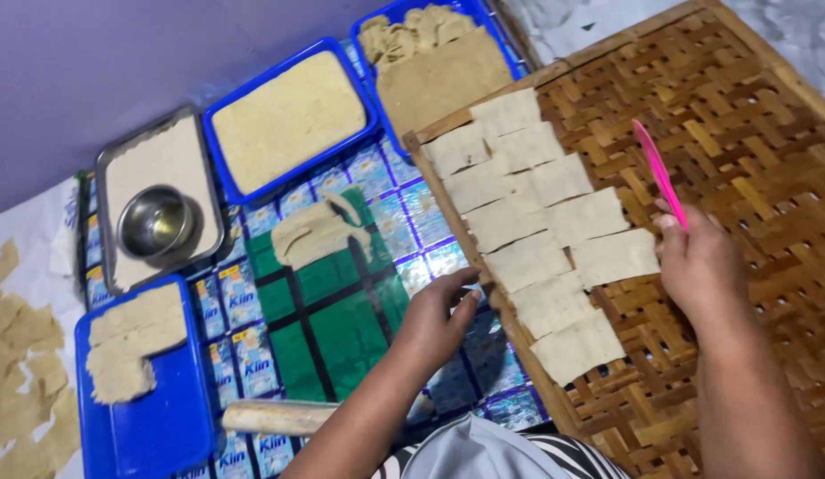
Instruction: Flatten dough using a rolling pin and cut it into rectangular sheets using a small spatula.
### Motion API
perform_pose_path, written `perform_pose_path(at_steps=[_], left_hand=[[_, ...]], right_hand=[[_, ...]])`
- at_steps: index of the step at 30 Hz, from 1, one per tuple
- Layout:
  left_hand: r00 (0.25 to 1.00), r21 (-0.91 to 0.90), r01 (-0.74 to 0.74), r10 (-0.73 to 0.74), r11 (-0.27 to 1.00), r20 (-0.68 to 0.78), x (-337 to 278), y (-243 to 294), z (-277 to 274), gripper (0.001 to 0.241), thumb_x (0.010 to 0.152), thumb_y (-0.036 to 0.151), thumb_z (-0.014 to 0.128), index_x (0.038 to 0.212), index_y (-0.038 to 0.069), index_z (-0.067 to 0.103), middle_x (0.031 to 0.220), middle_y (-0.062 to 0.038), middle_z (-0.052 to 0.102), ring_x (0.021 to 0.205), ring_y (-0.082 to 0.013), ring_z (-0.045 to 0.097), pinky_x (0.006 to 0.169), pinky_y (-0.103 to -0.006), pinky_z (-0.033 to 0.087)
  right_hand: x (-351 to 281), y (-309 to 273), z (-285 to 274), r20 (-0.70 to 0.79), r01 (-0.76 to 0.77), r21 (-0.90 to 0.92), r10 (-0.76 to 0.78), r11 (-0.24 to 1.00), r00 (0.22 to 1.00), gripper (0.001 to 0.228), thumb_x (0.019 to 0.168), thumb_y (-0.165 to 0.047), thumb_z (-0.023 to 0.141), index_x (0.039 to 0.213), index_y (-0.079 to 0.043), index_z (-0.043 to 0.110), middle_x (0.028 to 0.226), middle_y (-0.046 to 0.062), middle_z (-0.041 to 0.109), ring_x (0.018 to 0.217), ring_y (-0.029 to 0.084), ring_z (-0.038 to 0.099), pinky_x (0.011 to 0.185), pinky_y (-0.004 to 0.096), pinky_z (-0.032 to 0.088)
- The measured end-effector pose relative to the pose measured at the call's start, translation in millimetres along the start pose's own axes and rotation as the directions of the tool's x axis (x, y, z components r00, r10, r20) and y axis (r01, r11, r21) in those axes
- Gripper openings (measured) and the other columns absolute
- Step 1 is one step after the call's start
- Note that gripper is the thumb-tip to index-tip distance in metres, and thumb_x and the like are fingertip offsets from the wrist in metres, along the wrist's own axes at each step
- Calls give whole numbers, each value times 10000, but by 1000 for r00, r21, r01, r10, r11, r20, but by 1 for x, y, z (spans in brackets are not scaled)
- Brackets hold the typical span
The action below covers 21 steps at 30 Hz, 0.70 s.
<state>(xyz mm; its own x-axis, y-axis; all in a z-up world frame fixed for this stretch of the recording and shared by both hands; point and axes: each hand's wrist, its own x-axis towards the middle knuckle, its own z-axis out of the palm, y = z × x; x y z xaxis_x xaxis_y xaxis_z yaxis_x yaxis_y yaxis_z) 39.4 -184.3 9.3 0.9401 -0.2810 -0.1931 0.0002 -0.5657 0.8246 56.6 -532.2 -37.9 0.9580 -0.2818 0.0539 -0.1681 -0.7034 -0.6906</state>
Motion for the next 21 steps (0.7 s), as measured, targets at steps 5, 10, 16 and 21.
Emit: perform_pose_path(at_steps=[5, 10, 16, 21], left_hand=[[977, 118, -15, 40, 993, -210, -65, -84, -32, 390, 992, 281, 581, 1325, 91, 655, 1318, -129, 695, 1249, -322, 635, 1029, -442, 485], [942, 405, 62, 80, 912, -325, -152, -147, -88, 472, 941, 382, 690, 1341, 136, 635, 1360, -90, 645, 1352, -312, 530, 1176, -685, 177], [989, 607, 45, 51, 794, -141, -235, -205, -152, 1008, 677, 664, 903, 1480, 199, 510, 1572, -125, 431, 1532, -357, 217, 1150, -744, -31], [990, 546, 88, -12, 833, -142, -247, -230, -165, 671, 781, 228, 850, 1382, 167, 558, 1411, -112, 568, 1429, -352, 400, 1218, -668, 69]], right_hand=[[-48, -132, 17, 261, -214, 82, 187, 973, 947, 328, 1141, -215, 432, 1426, -75, 513, 934, 129, 678, 728, 295, 627, 562, 454, 489], [-110, -153, 116, 493, -165, 121, 85, 979, 866, 325, 1048, -326, 459, 1320, -193, 578, 822, 38, 726, 678, 204, 646, 613, 353, 478], [-131, -110, 217, 249, 296, -417, -206, 859, 947, 519, 977, -264, 600, 1493, -244, 559, 1071, 147, 614, 897, 420, 668, 675, 617, 540], [-127, -154, 220, 238, 125, -196, -77, 973, 968, 498, 1021, -138, 475, 1519, -136, 498, 1411, 215, 624, 1064, 524, 653, 798, 635, 517]])
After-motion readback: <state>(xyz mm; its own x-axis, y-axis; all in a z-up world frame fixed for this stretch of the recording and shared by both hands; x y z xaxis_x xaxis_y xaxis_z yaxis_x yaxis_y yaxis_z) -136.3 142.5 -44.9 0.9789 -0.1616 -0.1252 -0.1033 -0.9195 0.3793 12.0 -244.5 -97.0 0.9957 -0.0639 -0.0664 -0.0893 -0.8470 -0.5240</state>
